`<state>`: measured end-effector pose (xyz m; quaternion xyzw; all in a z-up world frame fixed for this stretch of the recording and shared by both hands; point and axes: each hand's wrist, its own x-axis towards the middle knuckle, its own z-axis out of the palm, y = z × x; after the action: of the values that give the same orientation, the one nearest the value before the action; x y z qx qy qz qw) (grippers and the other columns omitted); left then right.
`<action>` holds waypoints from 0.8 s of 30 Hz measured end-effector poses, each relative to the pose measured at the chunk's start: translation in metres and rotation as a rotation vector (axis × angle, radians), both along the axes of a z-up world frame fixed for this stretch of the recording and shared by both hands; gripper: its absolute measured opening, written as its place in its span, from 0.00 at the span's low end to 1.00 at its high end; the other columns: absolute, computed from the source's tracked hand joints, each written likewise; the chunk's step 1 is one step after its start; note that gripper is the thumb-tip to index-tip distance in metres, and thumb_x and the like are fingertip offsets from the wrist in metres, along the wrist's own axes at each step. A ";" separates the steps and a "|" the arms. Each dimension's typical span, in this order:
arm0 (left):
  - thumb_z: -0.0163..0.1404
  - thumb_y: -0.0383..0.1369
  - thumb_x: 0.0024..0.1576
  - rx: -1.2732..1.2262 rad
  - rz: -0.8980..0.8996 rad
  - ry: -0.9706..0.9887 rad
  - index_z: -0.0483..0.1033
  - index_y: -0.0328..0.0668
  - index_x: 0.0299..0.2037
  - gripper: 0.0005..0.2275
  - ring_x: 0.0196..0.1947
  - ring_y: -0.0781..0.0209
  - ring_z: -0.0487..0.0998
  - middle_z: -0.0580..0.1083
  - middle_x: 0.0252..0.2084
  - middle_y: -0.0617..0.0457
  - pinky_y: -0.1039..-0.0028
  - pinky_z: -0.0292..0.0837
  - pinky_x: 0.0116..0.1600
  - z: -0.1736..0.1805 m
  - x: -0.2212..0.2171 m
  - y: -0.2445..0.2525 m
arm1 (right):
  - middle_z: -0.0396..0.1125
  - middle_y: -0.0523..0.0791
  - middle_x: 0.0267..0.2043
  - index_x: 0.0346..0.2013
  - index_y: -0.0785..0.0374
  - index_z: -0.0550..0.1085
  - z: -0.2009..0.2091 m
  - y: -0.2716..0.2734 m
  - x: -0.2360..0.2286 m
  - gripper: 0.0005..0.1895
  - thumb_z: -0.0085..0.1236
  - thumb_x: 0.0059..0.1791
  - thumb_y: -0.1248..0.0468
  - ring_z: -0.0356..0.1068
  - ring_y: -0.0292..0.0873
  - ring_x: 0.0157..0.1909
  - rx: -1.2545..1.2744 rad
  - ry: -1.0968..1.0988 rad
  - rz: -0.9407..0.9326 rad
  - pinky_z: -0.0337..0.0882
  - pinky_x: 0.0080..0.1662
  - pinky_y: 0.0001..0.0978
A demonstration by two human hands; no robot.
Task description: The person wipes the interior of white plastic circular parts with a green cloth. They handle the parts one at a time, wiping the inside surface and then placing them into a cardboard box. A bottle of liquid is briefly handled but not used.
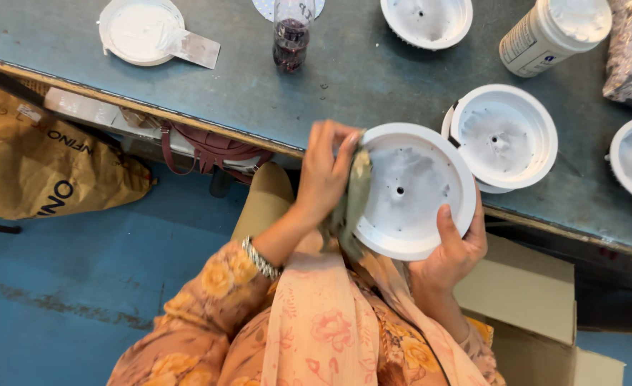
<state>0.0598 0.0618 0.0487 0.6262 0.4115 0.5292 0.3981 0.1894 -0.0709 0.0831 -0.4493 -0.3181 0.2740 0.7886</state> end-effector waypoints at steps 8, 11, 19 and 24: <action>0.50 0.29 0.66 0.419 -0.187 0.091 0.71 0.43 0.47 0.03 0.41 0.56 0.78 0.73 0.43 0.53 0.70 0.73 0.47 0.019 -0.011 0.027 | 0.63 0.54 0.66 0.72 0.73 0.56 0.001 -0.014 0.024 0.40 0.59 0.46 0.70 0.66 0.49 0.67 -0.083 0.143 0.517 0.64 0.68 0.42; 0.55 0.33 0.62 0.667 -0.358 0.378 0.72 0.47 0.45 0.06 0.39 0.56 0.76 0.73 0.43 0.54 0.69 0.70 0.46 0.041 -0.003 0.033 | 0.67 0.55 0.59 0.67 0.76 0.60 -0.003 -0.023 0.034 0.36 0.58 0.44 0.71 0.68 0.49 0.60 -0.332 0.096 0.594 0.68 0.60 0.42; 0.50 0.35 0.62 0.729 -0.292 0.302 0.71 0.53 0.45 0.05 0.56 0.56 0.75 0.71 0.54 0.56 0.57 0.62 0.65 0.062 0.031 -0.022 | 0.69 0.54 0.51 0.58 0.77 0.65 -0.031 -0.049 0.020 0.29 0.52 0.42 0.77 0.72 0.50 0.52 -0.339 0.219 0.331 0.72 0.54 0.41; 0.44 0.34 0.68 0.404 -0.027 0.245 0.67 0.44 0.57 0.11 0.53 0.49 0.77 0.72 0.58 0.49 0.59 0.66 0.59 0.037 0.015 -0.001 | 0.67 0.55 0.56 0.62 0.74 0.64 -0.034 -0.046 0.016 0.32 0.50 0.41 0.77 0.70 0.50 0.57 -0.159 0.196 0.253 0.70 0.59 0.40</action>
<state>0.0752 0.0606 0.0861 0.7583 0.3341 0.5153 0.2188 0.2051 -0.1169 0.0487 -0.4379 -0.2709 0.4377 0.7371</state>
